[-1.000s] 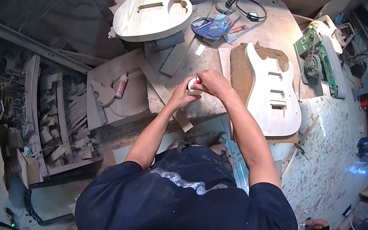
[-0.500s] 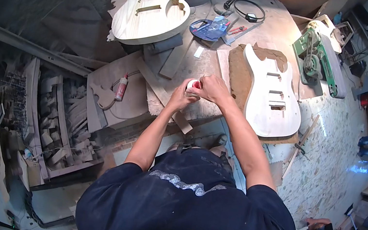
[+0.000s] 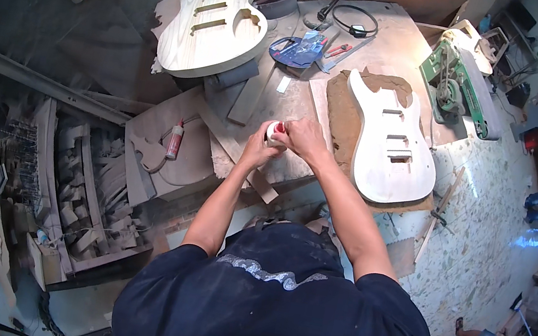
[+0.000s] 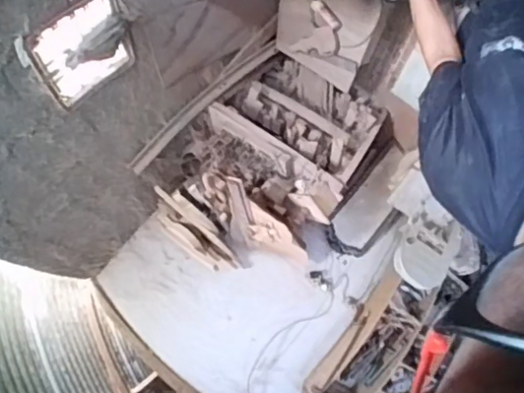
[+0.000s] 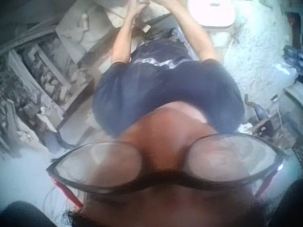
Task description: The person moves a belt sander aside, picks up a small wood block, applies glue to its surface from a bottle, and presses the block onto a guitar body.
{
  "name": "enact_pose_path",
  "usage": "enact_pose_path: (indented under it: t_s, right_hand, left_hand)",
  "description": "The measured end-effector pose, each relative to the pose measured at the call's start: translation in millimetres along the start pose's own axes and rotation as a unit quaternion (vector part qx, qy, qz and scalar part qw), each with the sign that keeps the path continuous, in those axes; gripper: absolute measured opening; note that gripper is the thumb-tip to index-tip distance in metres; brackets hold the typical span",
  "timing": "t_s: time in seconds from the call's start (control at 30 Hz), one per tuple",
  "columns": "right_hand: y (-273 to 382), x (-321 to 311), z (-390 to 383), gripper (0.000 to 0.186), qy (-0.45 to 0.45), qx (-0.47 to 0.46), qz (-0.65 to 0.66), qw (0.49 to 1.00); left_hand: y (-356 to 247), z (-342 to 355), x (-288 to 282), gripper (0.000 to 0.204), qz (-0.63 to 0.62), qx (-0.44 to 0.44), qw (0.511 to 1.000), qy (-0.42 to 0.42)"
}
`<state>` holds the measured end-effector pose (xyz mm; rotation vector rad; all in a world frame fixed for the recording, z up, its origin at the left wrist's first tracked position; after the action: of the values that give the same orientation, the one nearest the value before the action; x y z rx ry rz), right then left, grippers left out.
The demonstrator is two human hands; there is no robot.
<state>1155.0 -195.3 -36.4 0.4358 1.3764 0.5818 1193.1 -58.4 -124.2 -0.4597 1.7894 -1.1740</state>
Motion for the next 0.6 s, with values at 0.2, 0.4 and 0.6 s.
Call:
enact_pose_path:
  t_s: [0.2,0.4,0.6]
  right_hand:
    - [8.1,-22.3,-7.7,0.065,-0.044,0.041,0.113,0.992]
    - [-18.4,4.1,-4.3,0.035,0.019,-0.036,0.161,0.986]
    - [-2.0,1.1,-4.6,0.039,-0.011,0.024,0.036,0.999]
  left_hand:
    - [1.1,-3.3,-1.9,0.070,0.002,0.063,0.998,-0.023]
    - [-6.4,-4.2,0.5,0.070,0.021,0.057,0.998,-0.013]
    - [-0.5,-5.1,0.7,0.071,0.047,0.060,0.997,-0.034]
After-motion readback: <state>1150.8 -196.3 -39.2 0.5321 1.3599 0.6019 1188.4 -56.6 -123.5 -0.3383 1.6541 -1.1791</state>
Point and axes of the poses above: each hand's wrist, its own z-axis towards the middle knuckle, its own x-axis out of the palm, y = z × x, the point moved 6 cm from there along z, towards the middle knuckle, and after that the axes turned 11 degrees about z, right-handed, at the moved point
